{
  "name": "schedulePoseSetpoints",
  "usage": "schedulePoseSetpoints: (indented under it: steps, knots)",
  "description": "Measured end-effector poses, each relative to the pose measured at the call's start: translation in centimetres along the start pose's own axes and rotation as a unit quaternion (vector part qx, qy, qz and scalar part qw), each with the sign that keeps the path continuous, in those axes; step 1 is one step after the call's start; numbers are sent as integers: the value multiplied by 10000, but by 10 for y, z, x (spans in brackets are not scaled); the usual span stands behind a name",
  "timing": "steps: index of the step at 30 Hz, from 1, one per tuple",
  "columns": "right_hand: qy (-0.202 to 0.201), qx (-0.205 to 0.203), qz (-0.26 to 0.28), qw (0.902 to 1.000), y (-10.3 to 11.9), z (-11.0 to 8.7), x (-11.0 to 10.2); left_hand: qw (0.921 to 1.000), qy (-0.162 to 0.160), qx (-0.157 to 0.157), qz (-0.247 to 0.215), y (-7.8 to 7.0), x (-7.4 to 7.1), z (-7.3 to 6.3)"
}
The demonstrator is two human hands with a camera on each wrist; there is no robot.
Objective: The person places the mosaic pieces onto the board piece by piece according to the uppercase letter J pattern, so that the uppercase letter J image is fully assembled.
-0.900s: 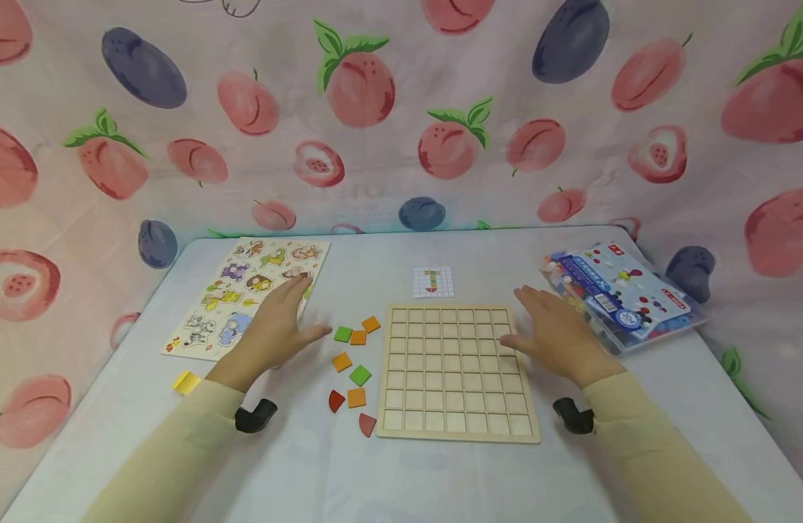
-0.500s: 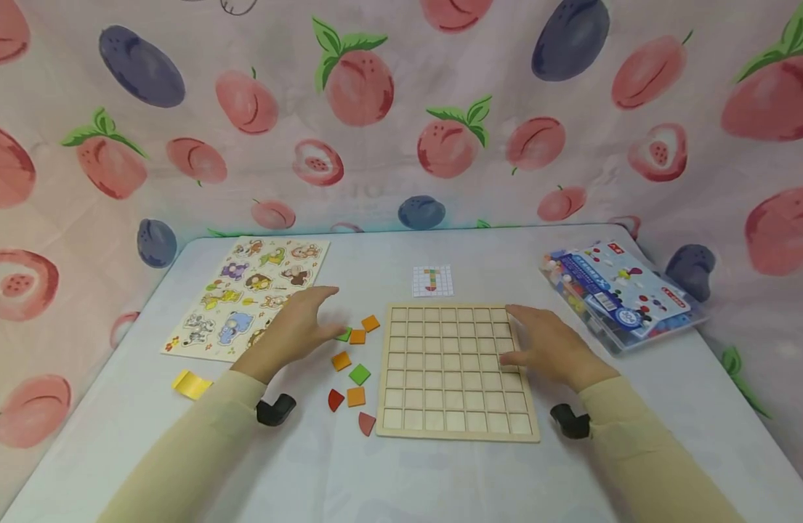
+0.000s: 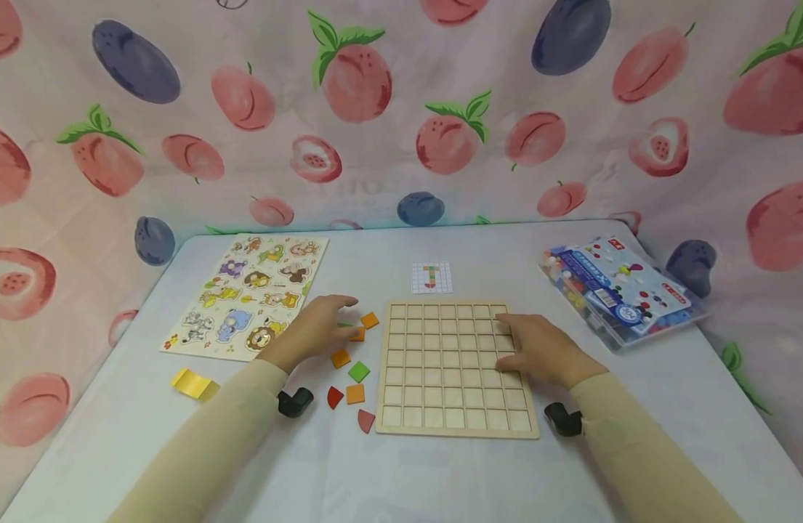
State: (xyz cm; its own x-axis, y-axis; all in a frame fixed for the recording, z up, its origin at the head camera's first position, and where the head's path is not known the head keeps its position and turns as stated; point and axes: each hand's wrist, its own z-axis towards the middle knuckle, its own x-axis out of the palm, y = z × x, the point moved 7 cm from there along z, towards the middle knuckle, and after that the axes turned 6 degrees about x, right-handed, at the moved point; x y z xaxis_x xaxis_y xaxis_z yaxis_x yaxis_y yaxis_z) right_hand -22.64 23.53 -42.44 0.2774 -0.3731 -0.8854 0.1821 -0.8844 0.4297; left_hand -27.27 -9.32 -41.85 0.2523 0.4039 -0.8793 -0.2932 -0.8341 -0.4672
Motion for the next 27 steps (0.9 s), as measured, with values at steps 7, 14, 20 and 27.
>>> schedulePoseSetpoints:
  steps: [7, 14, 20, 27]
  knots:
    - [215, 50, 129, 9997, 0, 0, 3, 9998, 140, -76, -153, -2, 8, 9]
    - [268, -12, 115, 9996, -2, 0, 4, 9996, 204, -113, -149, -3, 13, 15]
    - [323, -72, 127, 9994, -1, -1, 3, 9997, 216, -93, -34, -5, 15, 18]
    - [361, -107, 169, 9991, -2, 1, 1, 9997, 206, -69, 83, -6, 17, 23]
